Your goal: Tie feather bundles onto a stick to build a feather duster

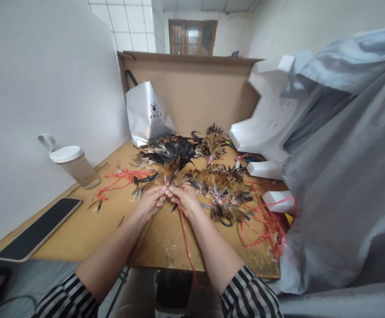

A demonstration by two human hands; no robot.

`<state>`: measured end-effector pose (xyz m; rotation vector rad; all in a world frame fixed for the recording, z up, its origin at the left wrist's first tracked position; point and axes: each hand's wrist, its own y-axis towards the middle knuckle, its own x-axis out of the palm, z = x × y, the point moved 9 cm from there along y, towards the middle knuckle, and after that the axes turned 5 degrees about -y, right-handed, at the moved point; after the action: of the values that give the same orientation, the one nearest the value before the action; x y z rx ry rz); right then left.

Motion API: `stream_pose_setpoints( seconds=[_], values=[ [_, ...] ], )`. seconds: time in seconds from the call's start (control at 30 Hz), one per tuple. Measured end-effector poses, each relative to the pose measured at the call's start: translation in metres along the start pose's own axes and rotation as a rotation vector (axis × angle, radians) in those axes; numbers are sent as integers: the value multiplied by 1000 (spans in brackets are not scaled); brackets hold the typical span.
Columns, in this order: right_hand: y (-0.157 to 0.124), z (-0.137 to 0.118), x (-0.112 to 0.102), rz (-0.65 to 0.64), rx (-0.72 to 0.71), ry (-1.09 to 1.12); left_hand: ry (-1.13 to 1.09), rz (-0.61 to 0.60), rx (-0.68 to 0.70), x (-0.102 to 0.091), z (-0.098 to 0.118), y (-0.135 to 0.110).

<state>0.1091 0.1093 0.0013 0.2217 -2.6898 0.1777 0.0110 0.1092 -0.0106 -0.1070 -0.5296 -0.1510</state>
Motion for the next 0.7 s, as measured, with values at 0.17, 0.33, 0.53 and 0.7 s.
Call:
stream_pose_setpoints(
  seconds=[0.17, 0.33, 0.53, 0.7],
  values=[
    [-2, 0, 4, -22, 12, 4, -27, 8, -10, -1, -2, 0],
    [-2, 2, 0, 6, 20, -81, -38, -2, -20, 1, -4, 0],
    [0, 7, -12, 147, 11, -122, 28, -20, -1, 4, -5, 0],
    [0, 5, -5, 107, -40, -99, 38, -15, 24, 4, -4, -1]
  ],
)
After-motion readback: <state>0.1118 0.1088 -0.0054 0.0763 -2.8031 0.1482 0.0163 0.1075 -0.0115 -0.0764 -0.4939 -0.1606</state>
